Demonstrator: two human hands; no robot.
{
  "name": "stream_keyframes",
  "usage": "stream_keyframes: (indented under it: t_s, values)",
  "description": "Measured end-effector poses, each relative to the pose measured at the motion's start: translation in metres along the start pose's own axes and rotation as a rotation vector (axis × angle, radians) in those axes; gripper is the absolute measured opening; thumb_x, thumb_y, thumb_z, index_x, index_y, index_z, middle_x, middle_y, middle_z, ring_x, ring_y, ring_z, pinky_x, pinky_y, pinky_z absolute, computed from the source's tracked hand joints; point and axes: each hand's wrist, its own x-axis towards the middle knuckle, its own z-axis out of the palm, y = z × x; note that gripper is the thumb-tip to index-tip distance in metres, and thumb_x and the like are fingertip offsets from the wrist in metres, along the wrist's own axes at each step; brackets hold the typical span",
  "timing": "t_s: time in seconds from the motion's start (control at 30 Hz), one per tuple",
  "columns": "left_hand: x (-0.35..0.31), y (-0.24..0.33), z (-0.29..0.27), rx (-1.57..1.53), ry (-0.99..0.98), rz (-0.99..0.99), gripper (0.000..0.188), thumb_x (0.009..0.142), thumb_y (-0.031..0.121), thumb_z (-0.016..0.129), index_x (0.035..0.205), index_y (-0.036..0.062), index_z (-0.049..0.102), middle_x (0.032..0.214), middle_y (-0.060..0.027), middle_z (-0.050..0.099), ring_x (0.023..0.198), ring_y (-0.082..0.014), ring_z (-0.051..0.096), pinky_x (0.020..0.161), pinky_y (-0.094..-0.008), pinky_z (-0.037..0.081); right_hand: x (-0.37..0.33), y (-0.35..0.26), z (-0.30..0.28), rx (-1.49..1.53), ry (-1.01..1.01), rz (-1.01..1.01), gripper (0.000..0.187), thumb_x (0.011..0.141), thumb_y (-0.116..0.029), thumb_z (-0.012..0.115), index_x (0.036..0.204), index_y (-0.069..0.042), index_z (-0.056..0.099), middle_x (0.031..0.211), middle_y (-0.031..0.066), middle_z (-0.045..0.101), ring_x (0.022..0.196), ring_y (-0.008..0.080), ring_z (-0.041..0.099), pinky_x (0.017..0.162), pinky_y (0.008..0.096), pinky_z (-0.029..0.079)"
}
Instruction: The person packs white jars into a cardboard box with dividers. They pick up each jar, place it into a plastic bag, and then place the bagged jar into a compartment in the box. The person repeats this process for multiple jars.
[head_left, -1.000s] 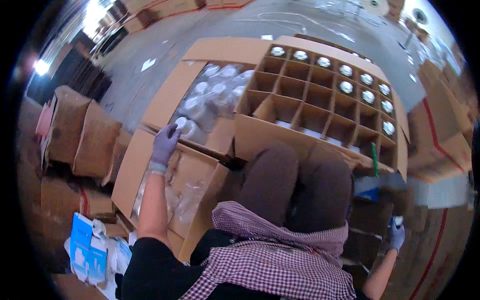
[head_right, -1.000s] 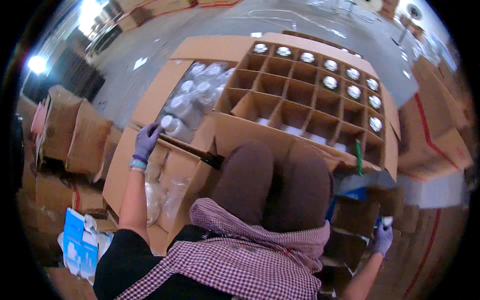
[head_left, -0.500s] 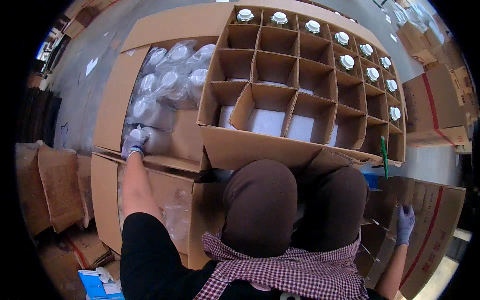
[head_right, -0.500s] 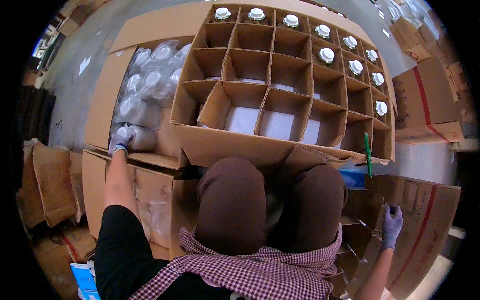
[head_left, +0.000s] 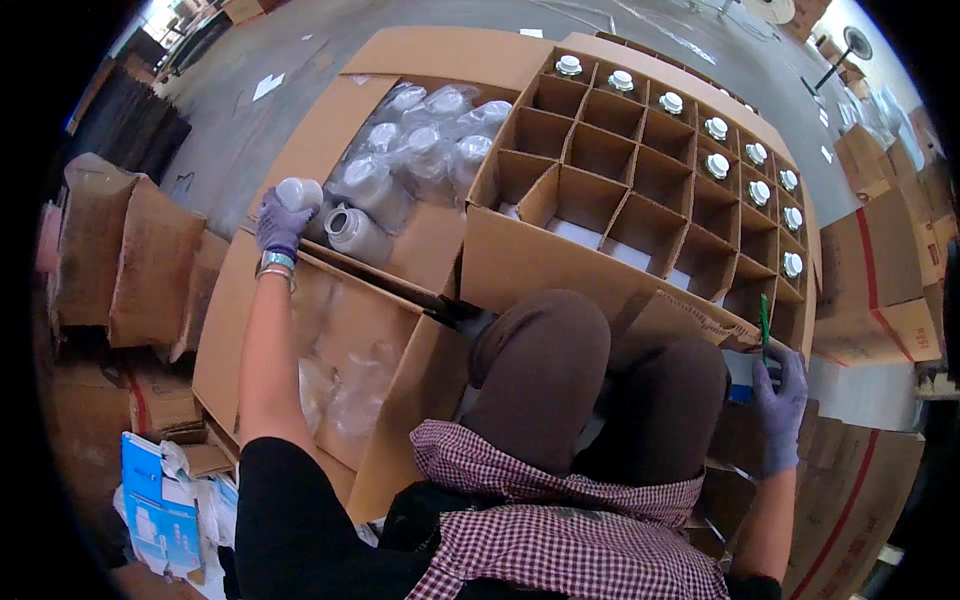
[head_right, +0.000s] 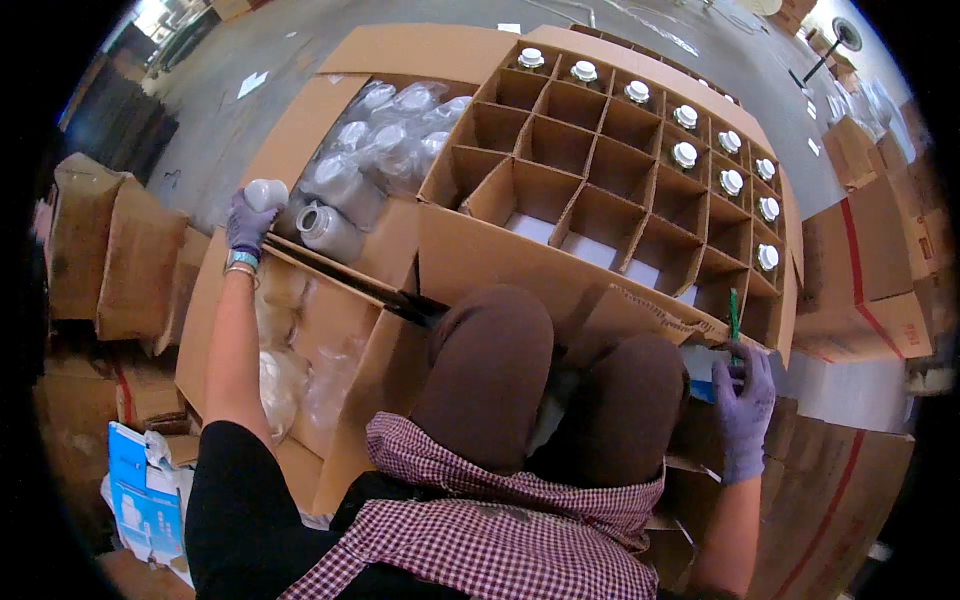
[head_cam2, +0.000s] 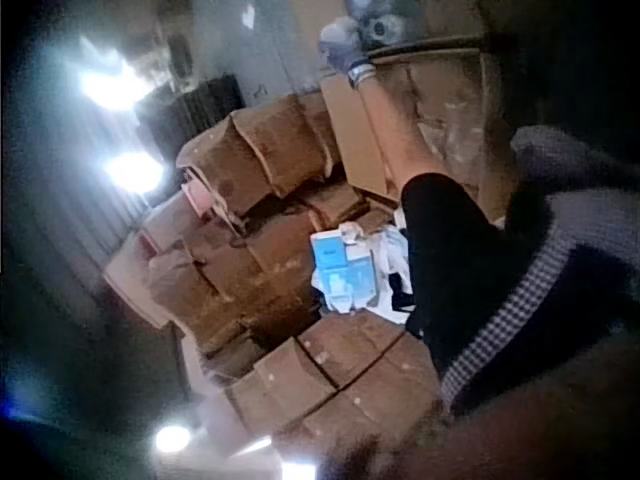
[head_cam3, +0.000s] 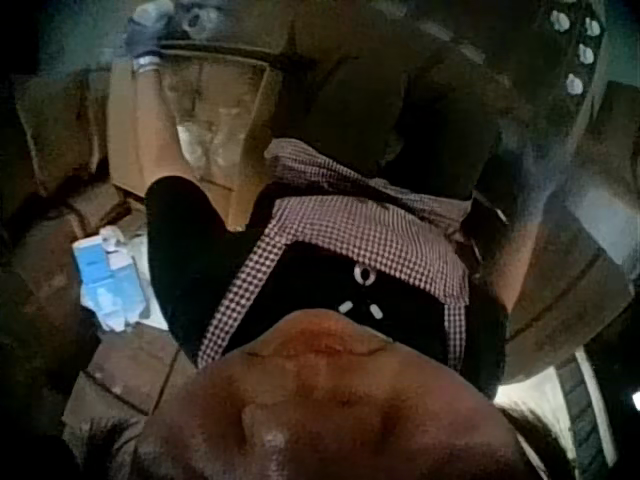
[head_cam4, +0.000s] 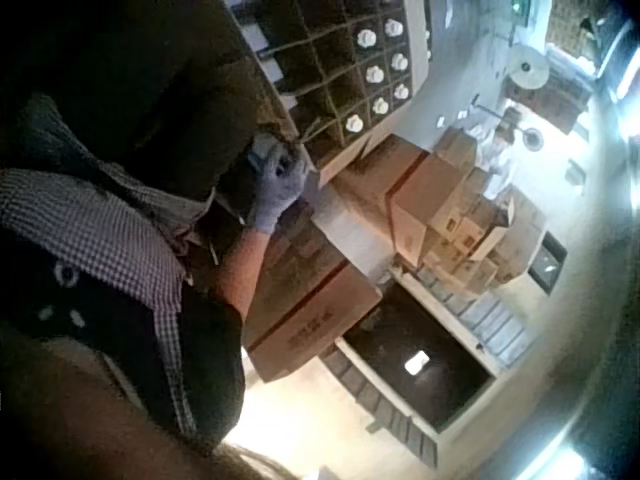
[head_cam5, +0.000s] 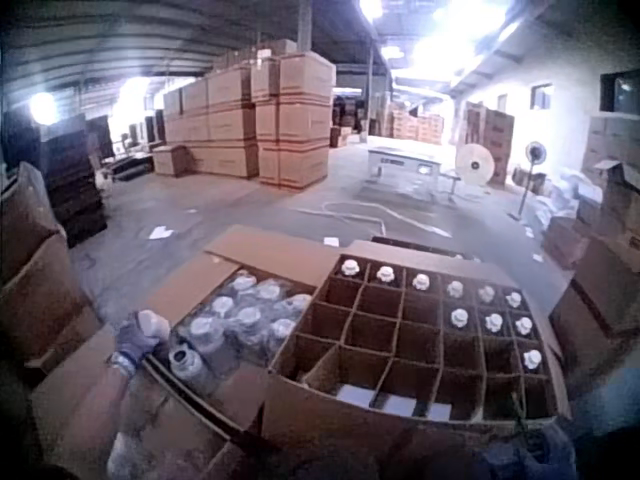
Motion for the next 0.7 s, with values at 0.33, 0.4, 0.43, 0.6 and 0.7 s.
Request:
stream_keyframes:
  t_s: [0.33, 0.4, 0.43, 0.6, 0.7]
  values:
    - [0.028, -0.082, 0.166, 0.358, -0.605, -0.139, 0.097, 0.064, 0.056, 0.082, 0.139, 0.0036, 0.050, 0.137, -0.0238, 0.061, 0.131, -0.0374, 0.057, 0.108, -0.0447, 0.048, -0.048, 0.037, -0.045, -0.180, -0.027, 0.233, 0.027, 0.092, -0.002, 0.063, 0.119, -0.001, 0.064, 0.114, 0.0093, 0.064, 0.101, 0.0199, 0.065, 0.089, 0.0314, 0.052]
    - [0.007, -0.078, 0.189, 0.206, -0.453, -0.262, 0.097, 0.062, 0.051, 0.086, 0.139, 0.0047, 0.050, 0.136, -0.0227, 0.062, 0.129, -0.0391, 0.058, 0.106, -0.0452, 0.049, -0.057, 0.030, -0.037, -0.178, -0.082, 0.291, 0.027, 0.093, -0.001, 0.063, 0.120, -0.001, 0.064, 0.115, 0.0093, 0.063, 0.100, 0.0206, 0.065, 0.090, 0.0318, 0.052]
    - [-0.006, -0.072, 0.197, 0.111, -0.364, -0.324, 0.097, 0.061, 0.048, 0.088, 0.140, 0.0052, 0.050, 0.135, -0.0222, 0.063, 0.128, -0.0400, 0.058, 0.105, -0.0455, 0.050, -0.058, 0.031, -0.031, -0.182, -0.089, 0.266, 0.027, 0.092, 0.000, 0.063, 0.120, -0.001, 0.064, 0.114, 0.0101, 0.063, 0.100, 0.0215, 0.065, 0.091, 0.0321, 0.052]
    - [-0.030, -0.081, 0.203, 0.127, -0.391, -0.143, 0.114, 0.051, 0.042, 0.097, 0.145, 0.0044, 0.046, 0.133, -0.0244, 0.063, 0.123, -0.0401, 0.061, 0.101, -0.0461, 0.052, -0.022, 0.022, 0.012, -0.113, -0.211, 0.135, 0.030, 0.090, 0.000, 0.064, 0.121, 0.000, 0.063, 0.112, 0.0142, 0.062, 0.100, 0.0254, 0.066, 0.092, 0.0344, 0.053]
    - [-0.050, -0.038, 0.139, 0.037, -0.256, -0.073, 0.098, 0.055, 0.034, 0.094, 0.137, 0.0045, 0.050, 0.123, -0.0222, 0.067, 0.116, -0.0405, 0.064, 0.098, -0.0464, 0.053, 0.003, -0.002, 0.016, -0.127, -0.212, 0.027, 0.033, 0.089, 0.000, 0.064, 0.122, 0.000, 0.062, 0.112, 0.0157, 0.062, 0.099, 0.0253, 0.066, 0.090, 0.0345, 0.053]
